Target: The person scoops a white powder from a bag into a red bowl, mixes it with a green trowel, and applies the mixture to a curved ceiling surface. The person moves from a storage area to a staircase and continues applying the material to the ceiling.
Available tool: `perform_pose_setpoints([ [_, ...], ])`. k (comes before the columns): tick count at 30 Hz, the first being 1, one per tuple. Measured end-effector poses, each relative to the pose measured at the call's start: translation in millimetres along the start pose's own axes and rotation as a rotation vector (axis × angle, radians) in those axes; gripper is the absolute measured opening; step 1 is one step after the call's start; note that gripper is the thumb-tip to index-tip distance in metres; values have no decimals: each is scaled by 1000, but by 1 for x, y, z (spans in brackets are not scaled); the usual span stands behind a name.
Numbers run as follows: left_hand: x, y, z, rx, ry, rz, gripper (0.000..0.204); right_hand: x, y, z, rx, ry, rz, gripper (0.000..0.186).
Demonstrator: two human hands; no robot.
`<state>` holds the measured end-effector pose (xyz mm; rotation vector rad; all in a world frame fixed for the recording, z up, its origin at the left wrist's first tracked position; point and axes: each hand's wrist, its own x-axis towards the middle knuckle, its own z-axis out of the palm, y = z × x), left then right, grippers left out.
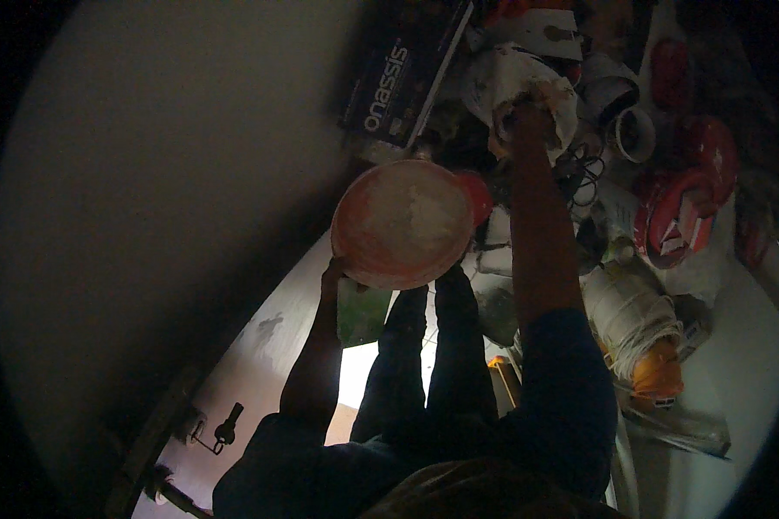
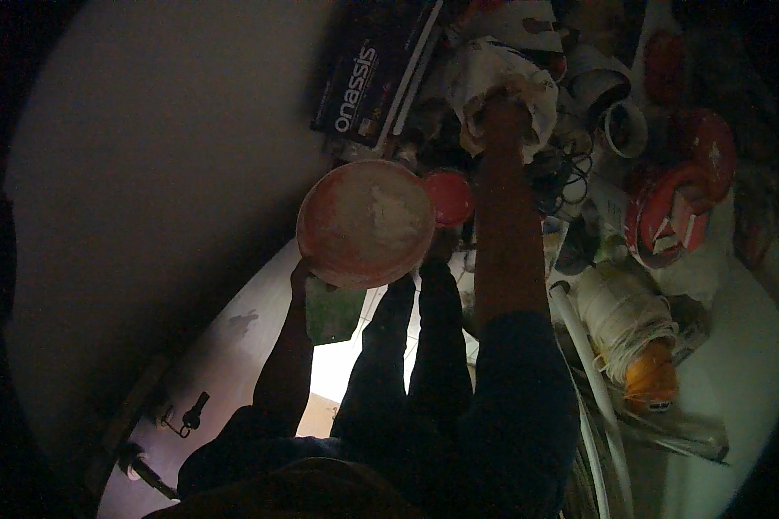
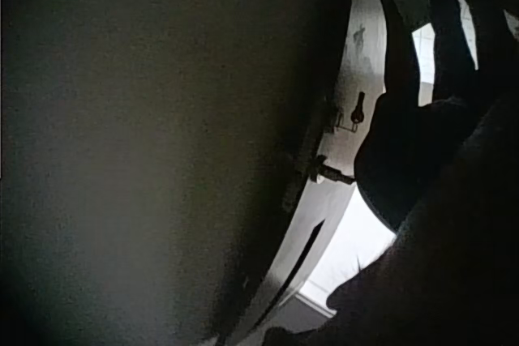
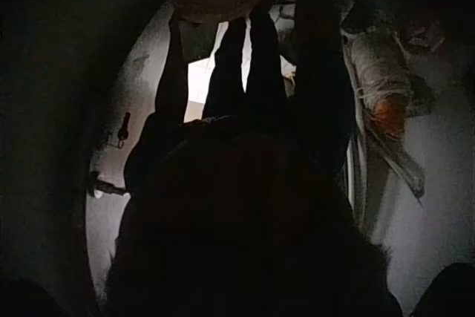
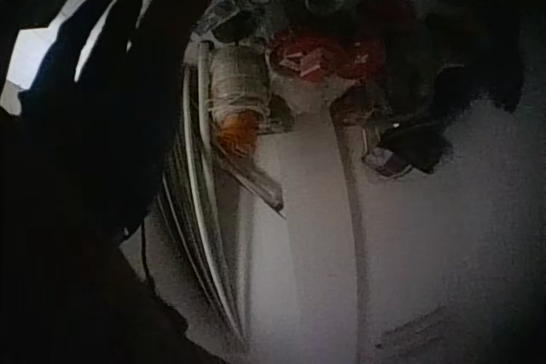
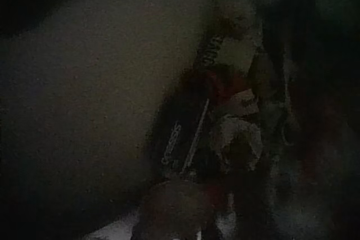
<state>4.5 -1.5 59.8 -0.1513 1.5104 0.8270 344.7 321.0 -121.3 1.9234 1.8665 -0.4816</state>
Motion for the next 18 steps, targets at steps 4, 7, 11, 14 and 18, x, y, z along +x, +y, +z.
perform_pose_setpoints([
  [4, 14, -36, -40, 37, 25, -11, 48, -18, -12, -6, -24, 82, -104, 50],
  [7, 57, -55, -73, 79, 22, 17, 51, -6, 27, 38, 161, 146, -192, 48],
  [11, 41, -24, -32, 46, -107, -10, 54, -13, 25, 61, 457, 297, -112, 42],
  [14, 27, -24, -22, -6, -86, 4, 55, -78, 10, 9, 645, 421, -160, 35],
  [18, 12, -6, -1, 81, -194, -4, 55, -124, 15, 7, 632, 440, -79, 28],
])
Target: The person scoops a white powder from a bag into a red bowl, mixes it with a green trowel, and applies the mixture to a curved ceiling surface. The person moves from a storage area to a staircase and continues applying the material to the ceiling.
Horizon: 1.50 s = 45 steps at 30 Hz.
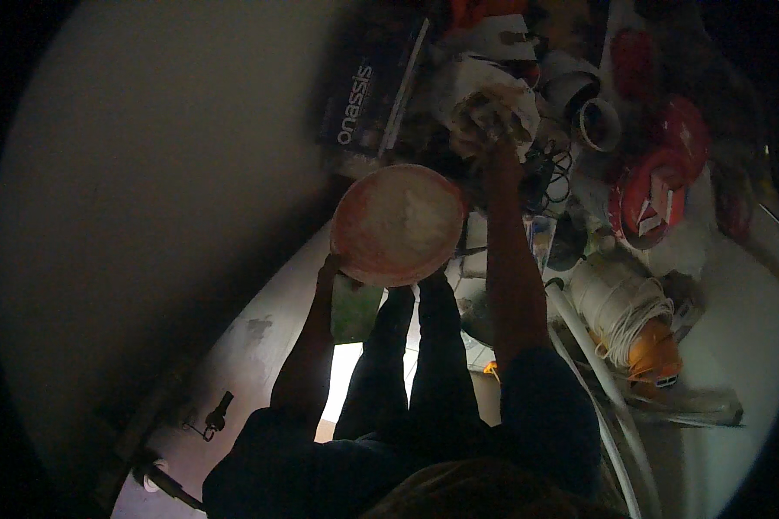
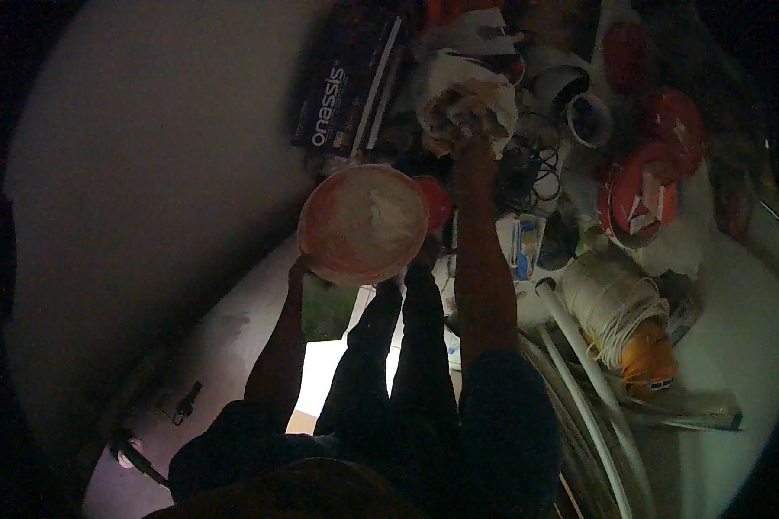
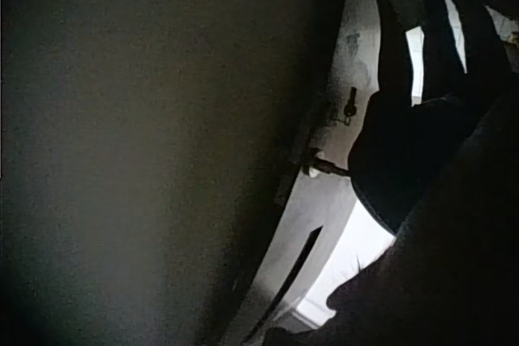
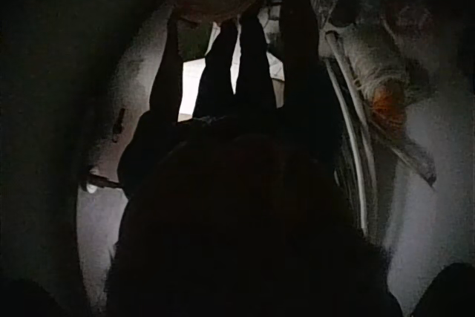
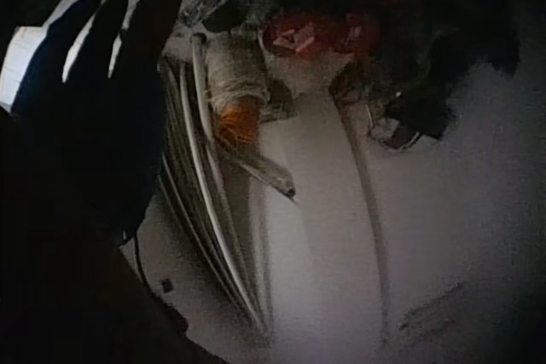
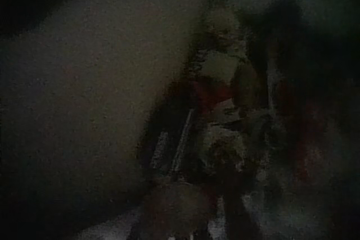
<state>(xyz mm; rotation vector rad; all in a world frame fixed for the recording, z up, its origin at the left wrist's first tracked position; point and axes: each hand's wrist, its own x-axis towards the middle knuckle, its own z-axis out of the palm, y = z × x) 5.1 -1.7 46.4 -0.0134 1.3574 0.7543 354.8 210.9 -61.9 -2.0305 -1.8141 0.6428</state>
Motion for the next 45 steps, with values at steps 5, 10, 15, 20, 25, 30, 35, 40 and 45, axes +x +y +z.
perform_pose_setpoints([
  [5, 27, -9, -11, -26, 91, 38, 53, -16, 2, 1, -64, -125, 293, 21],
  [10, 19, 11, 29, -12, 150, 17, 52, -38, 10, 6, 230, 75, 207, 18],
  [15, 61, -15, -17, -49, -124, -8, 46, -49, 12, -2, 23, 129, 101, 18],
  [20, 84, -11, -7, -26, -311, 18, 46, -66, -7, -23, 783, 116, 390, 20],
  [25, 91, -9, 7, -14, -356, 21, 46, -101, 1, -47, 850, 31, 346, 28],
  [30, 87, -5, 15, -11, -347, 31, 46, -126, -42, -105, 371, 195, 41, 31],
  [35, 94, 0, 16, 51, -255, 48, 47, -143, -77, -134, 507, -35, 410, 32],
  [40, 72, 8, 25, -6, -229, 141, 49, -157, -64, -115, 298, 81, 98, 27],
  [45, 81, 6, 9, 19, -276, 102, 47, -163, -64, -114, 220, 124, 27, 22],
])
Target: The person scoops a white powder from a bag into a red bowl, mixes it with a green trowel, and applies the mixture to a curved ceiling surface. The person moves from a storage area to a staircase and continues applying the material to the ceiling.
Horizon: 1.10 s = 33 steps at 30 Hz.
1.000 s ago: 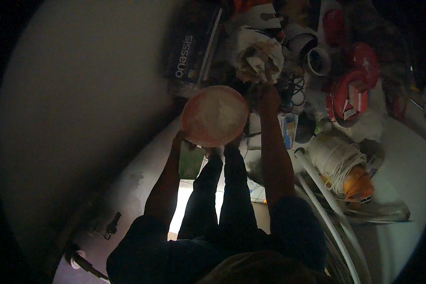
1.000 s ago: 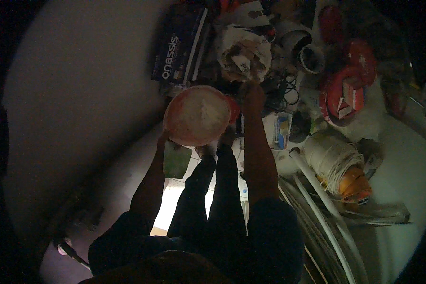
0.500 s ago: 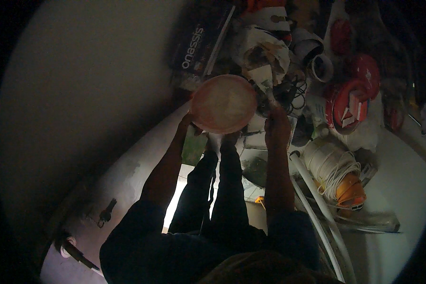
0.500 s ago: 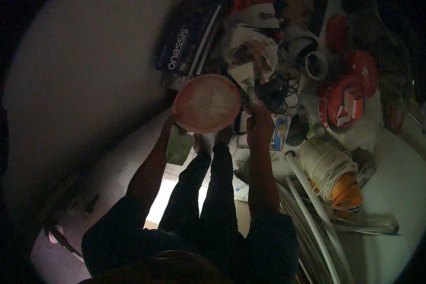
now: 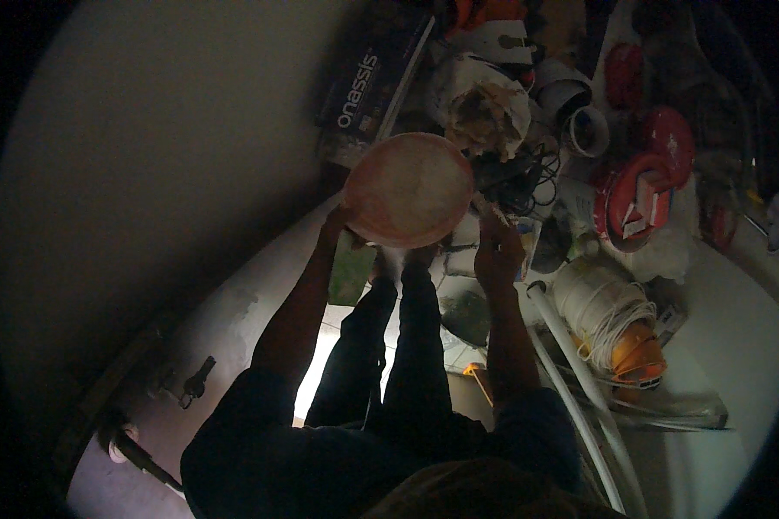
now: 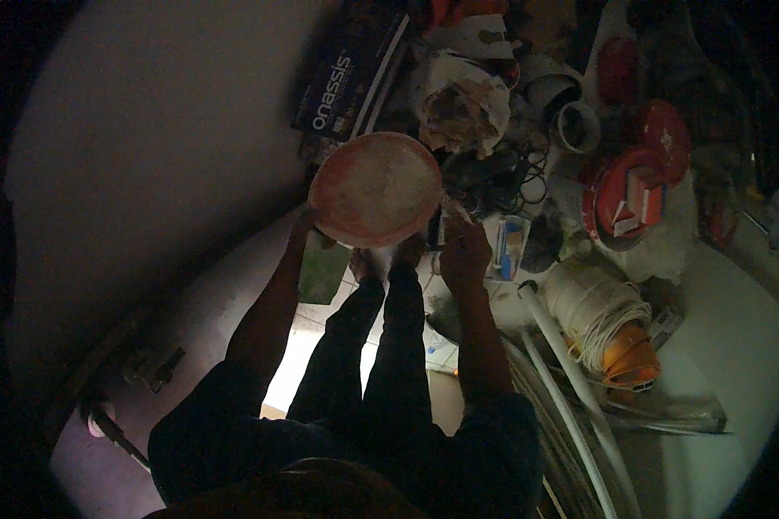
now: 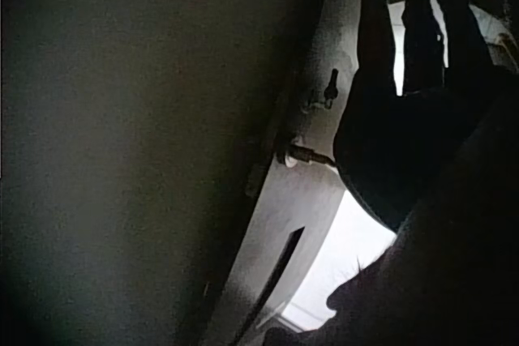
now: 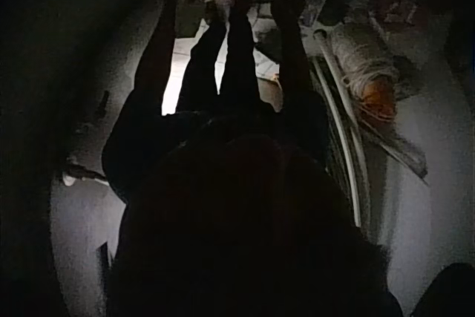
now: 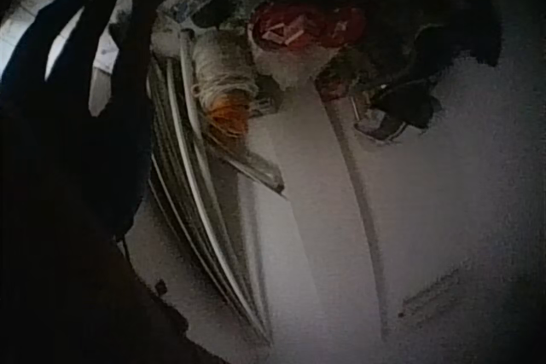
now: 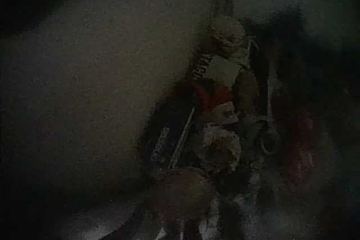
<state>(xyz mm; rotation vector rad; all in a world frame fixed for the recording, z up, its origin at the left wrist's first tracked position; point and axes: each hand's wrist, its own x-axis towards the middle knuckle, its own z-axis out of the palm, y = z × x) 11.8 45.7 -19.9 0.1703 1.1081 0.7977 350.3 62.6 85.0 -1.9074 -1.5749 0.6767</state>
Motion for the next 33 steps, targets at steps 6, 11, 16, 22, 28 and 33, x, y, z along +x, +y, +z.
perform_pose_setpoints([
  [6, -2, -6, -8, -69, -30, -21, 44, 0, 0, 1, 32, 13, -84, 19],
  [11, -13, 3, 12, -39, 145, 10, 47, 13, -27, -20, 320, -98, 402, 22],
  [16, -18, 18, 19, 118, 98, 137, 44, 13, -9, -14, 200, -109, 41, 22],
  [22, -16, 34, 24, 225, 46, 117, 46, 24, -5, -19, 138, -190, -2, 19],
  [28, -10, 21, 7, 148, 173, 55, 39, 28, -10, -38, 122, -359, -47, 19],
  [33, -10, 19, -2, 7, 135, 15, 42, 33, -14, -44, 64, -361, 23, 17],
])
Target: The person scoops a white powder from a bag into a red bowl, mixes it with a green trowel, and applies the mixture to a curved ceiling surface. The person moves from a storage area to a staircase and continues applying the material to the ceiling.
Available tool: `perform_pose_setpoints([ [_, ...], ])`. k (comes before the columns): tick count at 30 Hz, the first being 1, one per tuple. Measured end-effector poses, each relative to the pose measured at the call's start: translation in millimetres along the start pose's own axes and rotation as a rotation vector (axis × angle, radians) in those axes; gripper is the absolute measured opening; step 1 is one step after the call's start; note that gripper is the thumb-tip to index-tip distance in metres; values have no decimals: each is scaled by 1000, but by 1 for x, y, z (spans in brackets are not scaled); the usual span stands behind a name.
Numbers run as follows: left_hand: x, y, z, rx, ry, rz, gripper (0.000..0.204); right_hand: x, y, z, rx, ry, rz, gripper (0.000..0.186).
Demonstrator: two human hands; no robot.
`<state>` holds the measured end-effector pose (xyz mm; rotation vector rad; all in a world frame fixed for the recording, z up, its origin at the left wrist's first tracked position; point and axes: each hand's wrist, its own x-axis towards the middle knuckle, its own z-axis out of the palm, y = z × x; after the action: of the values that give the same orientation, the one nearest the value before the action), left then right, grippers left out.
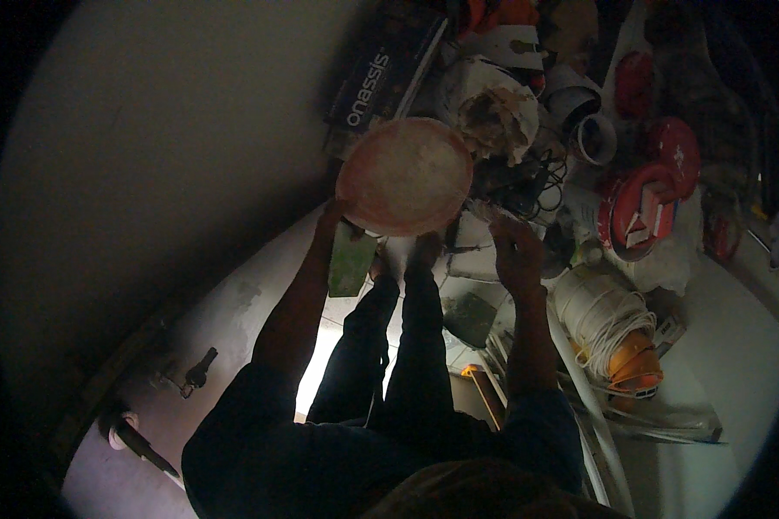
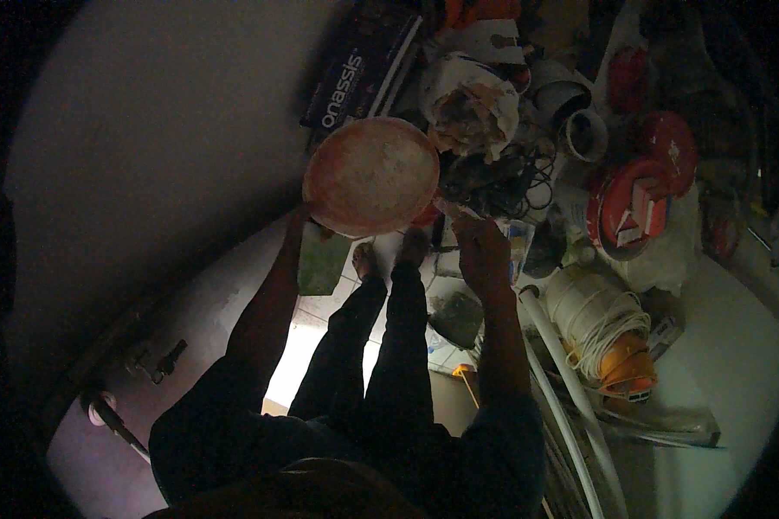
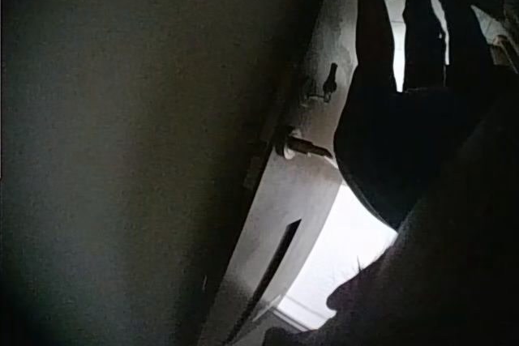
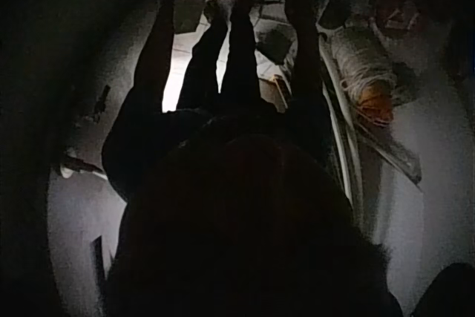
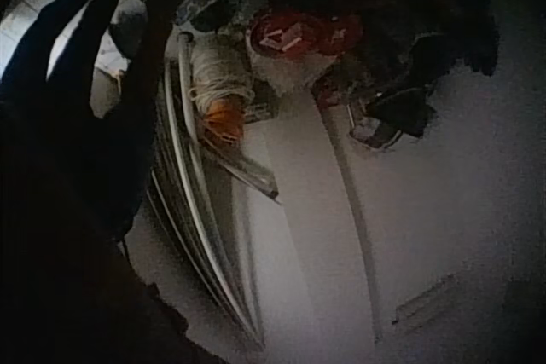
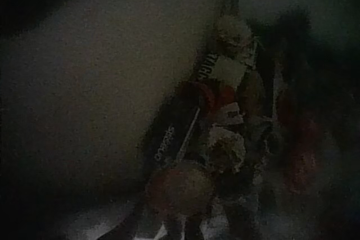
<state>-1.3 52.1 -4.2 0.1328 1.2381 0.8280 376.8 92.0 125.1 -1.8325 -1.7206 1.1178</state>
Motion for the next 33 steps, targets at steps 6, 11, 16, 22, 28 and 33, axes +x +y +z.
perform_pose_setpoints([
  [6, -4, 7, 26, 101, 191, 85, 38, 4, -6, 2, -3, -58, -59, 15],
  [11, -3, 10, 10, -23, -10, 39, 40, 0, 20, -6, -119, 52, -364, 19],
  [16, -4, 9, 19, 54, 209, 87, 43, 12, 20, -3, 292, 247, 103, 32],
  [22, -8, -1, -11, 48, 43, 78, 43, 42, 64, 32, 536, 377, 176, 36],
  [28, -28, -3, 0, -13, 60, 73, 39, 85, 103, 62, 215, 359, 68, 33],
  [33, -38, -5, 12, -19, 231, 2, 39, 124, 126, 86, -275, 389, -229, 29],
])
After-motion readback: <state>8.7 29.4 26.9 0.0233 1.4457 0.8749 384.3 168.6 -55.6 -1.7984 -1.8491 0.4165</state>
